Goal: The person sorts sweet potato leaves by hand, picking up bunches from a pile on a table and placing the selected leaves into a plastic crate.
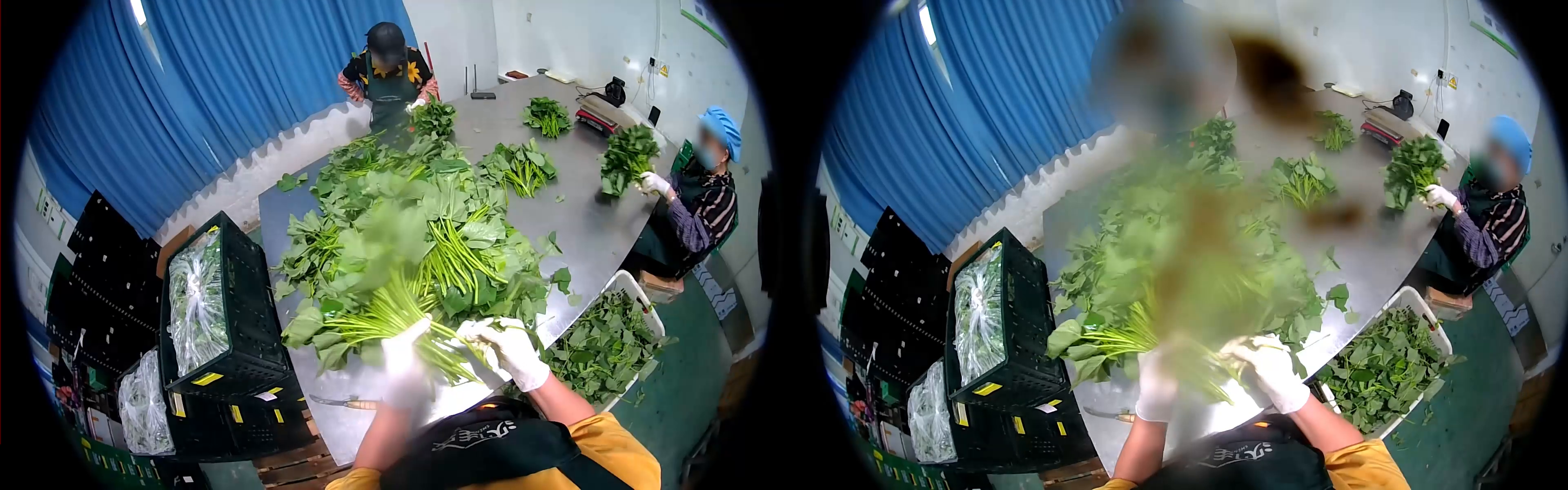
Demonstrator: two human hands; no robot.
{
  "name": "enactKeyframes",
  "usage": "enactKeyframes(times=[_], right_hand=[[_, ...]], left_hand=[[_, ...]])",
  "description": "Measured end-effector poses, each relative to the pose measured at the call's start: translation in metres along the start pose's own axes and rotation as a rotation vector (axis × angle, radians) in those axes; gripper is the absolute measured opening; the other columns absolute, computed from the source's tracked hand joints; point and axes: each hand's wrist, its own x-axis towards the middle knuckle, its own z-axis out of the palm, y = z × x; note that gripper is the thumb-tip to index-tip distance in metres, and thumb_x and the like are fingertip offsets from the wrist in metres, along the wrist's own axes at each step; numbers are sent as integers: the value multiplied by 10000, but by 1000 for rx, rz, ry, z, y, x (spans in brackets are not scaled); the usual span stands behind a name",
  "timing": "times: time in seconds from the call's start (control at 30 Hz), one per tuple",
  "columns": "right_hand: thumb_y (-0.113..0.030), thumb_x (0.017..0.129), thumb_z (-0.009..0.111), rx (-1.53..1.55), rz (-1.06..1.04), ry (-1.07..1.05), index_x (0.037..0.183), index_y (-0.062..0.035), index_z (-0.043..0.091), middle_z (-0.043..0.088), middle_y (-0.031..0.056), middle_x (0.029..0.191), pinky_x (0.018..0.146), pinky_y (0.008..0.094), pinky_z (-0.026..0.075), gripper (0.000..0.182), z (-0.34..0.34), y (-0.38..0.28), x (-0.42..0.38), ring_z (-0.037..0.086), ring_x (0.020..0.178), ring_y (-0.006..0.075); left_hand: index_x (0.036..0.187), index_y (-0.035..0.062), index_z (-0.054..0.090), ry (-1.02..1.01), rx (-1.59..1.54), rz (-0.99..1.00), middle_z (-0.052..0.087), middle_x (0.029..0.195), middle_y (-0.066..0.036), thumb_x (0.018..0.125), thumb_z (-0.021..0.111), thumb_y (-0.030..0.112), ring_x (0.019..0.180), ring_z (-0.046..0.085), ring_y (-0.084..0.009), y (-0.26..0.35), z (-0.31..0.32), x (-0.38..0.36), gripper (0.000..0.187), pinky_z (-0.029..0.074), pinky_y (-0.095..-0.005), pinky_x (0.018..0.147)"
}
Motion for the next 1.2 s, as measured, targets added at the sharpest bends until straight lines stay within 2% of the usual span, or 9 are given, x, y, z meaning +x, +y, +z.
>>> enactKeyframes(times=[0.13,0.27,0.33,0.5,0.53,0.6,0.73,0.9,1.2], right_hand=[[18,854,537,-162,-263,93,891,60,601,648,137,792,696,305,532,85,-29,28,-14,651,704,220],[-63,877,537,36,-222,452,892,38,629,649,117,741,595,298,533,138,-92,-6,-36,639,619,201],[-80,888,551,-22,12,395,992,38,617,662,112,813,604,292,537,170,-166,-2,-32,644,647,178],[-322,699,776,-1308,15,766,1164,-68,580,678,105,842,714,409,510,565,-293,69,-14,650,784,309],[-436,644,789,-1656,369,392,1077,-103,643,672,172,862,769,413,502,566,-224,10,-12,646,821,334],[-505,617,778,-1664,201,448,989,-111,679,673,173,883,774,415,502,551,-163,-8,6,650,848,322],[-425,674,756,-1622,97,746,996,-67,691,682,162,822,715,398,509,486,-133,-39,46,661,780,323],[-291,722,730,-1581,-270,849,908,-56,693,676,159,881,705,385,508,302,-126,-52,58,660,779,310],[-236,703,725,-1629,-638,429,1074,-133,646,627,130,1138,782,392,458,393,-35,-29,80,628,890,280]], left_hand=[[991,15,622,109,75,21,625,890,-54,782,620,-37,812,585,-173,6,16,-9,215,467,-297,754],[1132,2,611,177,833,534,610,921,-123,774,508,-127,903,579,-236,20,-55,17,394,438,-325,885],[1168,11,599,282,614,456,575,1021,-158,745,443,-177,992,552,-252,10,-87,31,489,404,-336,947],[1175,-19,577,157,482,364,568,1141,-161,754,405,-204,1097,532,-240,18,-82,16,491,373,-318,1009],[1189,-26,559,116,428,286,583,1150,-152,766,422,-195,1114,533,-221,26,-68,9,475,372,-309,1014],[1194,-16,558,11,776,521,591,1146,-128,814,515,-94,1096,538,-216,34,-55,-6,391,388,-313,991],[1148,5,583,63,272,224,597,1113,-93,848,629,162,1011,548,-190,45,-22,-19,341,420,-315,898],[918,40,598,151,-122,-40,611,803,-35,818,647,53,696,582,-144,41,-30,-13,112,455,-260,625],[962,1,587,180,47,128,599,861,-44,796,664,-6,755,566,-139,29,-22,-6,183,462,-275,710]])
